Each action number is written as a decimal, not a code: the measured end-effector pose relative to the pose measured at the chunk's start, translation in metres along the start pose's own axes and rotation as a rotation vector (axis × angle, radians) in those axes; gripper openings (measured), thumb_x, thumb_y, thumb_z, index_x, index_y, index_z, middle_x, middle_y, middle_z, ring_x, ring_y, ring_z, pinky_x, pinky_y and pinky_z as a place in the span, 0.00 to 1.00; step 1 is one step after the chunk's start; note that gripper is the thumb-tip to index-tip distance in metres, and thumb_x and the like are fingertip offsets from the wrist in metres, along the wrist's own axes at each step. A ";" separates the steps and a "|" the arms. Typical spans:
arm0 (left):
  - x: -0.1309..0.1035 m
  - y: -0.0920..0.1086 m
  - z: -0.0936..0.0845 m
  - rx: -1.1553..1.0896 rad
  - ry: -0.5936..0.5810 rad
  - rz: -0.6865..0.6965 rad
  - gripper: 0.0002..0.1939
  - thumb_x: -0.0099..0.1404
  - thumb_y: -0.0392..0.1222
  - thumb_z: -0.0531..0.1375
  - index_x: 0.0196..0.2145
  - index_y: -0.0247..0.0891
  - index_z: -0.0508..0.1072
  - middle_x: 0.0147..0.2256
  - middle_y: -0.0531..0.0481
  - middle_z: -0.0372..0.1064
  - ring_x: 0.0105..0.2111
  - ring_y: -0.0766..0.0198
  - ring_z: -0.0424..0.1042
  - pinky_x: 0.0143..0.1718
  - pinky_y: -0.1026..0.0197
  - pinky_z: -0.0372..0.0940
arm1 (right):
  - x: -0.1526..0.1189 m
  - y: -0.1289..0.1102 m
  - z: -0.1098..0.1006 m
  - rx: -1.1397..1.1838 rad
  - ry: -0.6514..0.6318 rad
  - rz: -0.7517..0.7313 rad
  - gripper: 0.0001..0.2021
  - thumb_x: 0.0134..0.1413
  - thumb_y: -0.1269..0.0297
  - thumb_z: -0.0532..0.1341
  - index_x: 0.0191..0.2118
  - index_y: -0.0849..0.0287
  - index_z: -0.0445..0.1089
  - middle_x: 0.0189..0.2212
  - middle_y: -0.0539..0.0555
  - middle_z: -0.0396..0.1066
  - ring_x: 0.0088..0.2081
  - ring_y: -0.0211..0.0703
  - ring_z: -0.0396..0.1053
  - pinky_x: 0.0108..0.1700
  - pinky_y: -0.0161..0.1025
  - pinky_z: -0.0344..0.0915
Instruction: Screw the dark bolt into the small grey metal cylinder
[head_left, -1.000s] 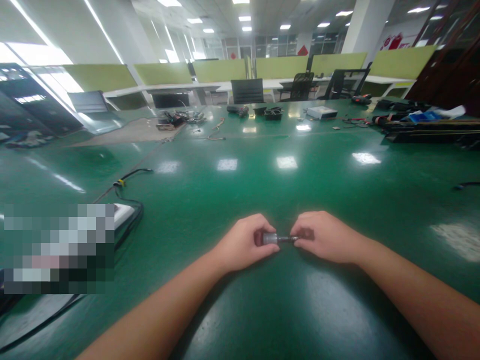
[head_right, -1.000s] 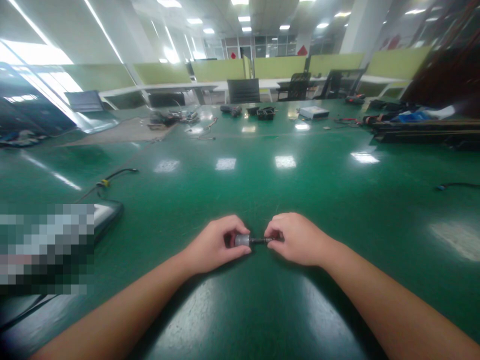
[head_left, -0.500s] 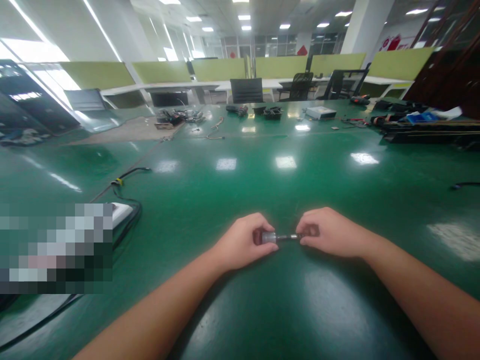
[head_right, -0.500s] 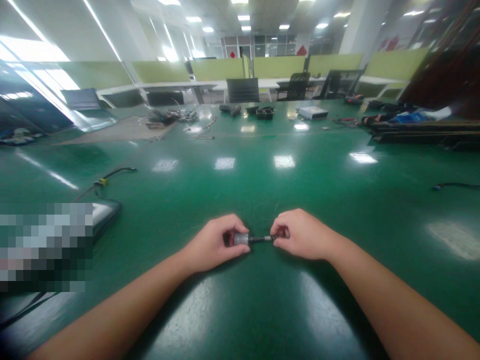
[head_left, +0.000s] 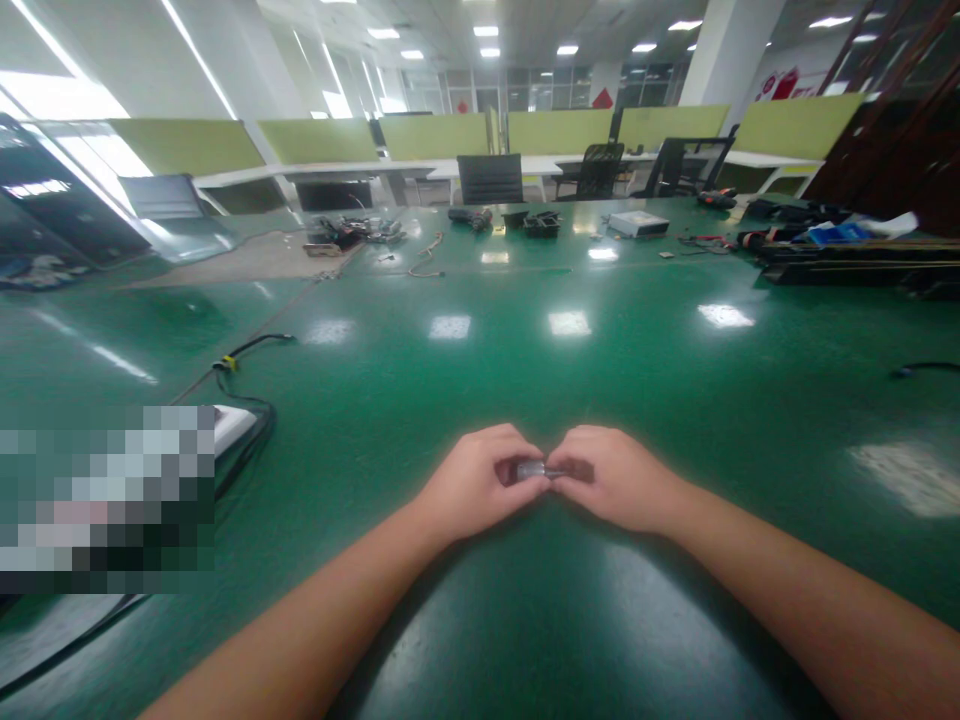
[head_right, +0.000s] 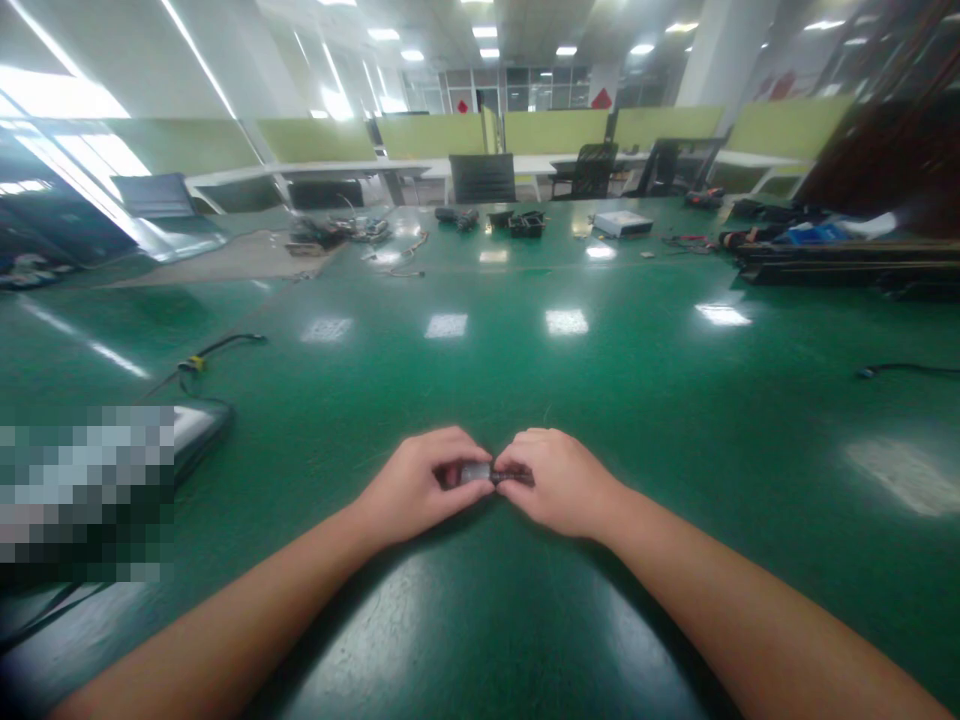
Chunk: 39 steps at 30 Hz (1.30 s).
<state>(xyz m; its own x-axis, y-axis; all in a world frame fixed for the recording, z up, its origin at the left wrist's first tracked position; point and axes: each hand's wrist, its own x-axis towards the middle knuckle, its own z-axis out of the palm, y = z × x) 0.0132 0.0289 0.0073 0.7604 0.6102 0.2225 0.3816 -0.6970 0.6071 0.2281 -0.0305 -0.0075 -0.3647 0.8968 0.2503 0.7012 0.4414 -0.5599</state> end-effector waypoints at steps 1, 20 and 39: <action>0.000 0.000 0.000 0.014 -0.002 -0.008 0.08 0.62 0.42 0.67 0.40 0.38 0.80 0.32 0.51 0.71 0.30 0.66 0.67 0.32 0.64 0.60 | -0.001 0.000 -0.001 -0.004 -0.001 0.004 0.03 0.57 0.67 0.66 0.37 0.57 0.76 0.31 0.51 0.74 0.35 0.40 0.68 0.38 0.37 0.61; 0.000 -0.002 0.002 0.040 -0.041 -0.042 0.13 0.57 0.45 0.71 0.37 0.37 0.78 0.30 0.52 0.69 0.29 0.65 0.66 0.29 0.64 0.56 | -0.002 0.001 0.000 -0.003 -0.010 -0.013 0.03 0.55 0.68 0.67 0.37 0.57 0.76 0.31 0.50 0.73 0.35 0.41 0.68 0.38 0.37 0.60; -0.001 0.001 0.001 0.054 -0.050 -0.053 0.12 0.57 0.44 0.71 0.36 0.37 0.78 0.30 0.52 0.69 0.30 0.64 0.66 0.30 0.64 0.56 | -0.003 -0.001 -0.005 -0.001 -0.044 0.004 0.03 0.56 0.69 0.66 0.37 0.58 0.77 0.31 0.51 0.73 0.35 0.41 0.68 0.37 0.37 0.61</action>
<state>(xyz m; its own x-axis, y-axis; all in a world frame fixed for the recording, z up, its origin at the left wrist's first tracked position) 0.0136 0.0271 0.0072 0.7631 0.6283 0.1517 0.4488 -0.6840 0.5751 0.2310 -0.0332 -0.0037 -0.3885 0.8965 0.2128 0.7030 0.4377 -0.5605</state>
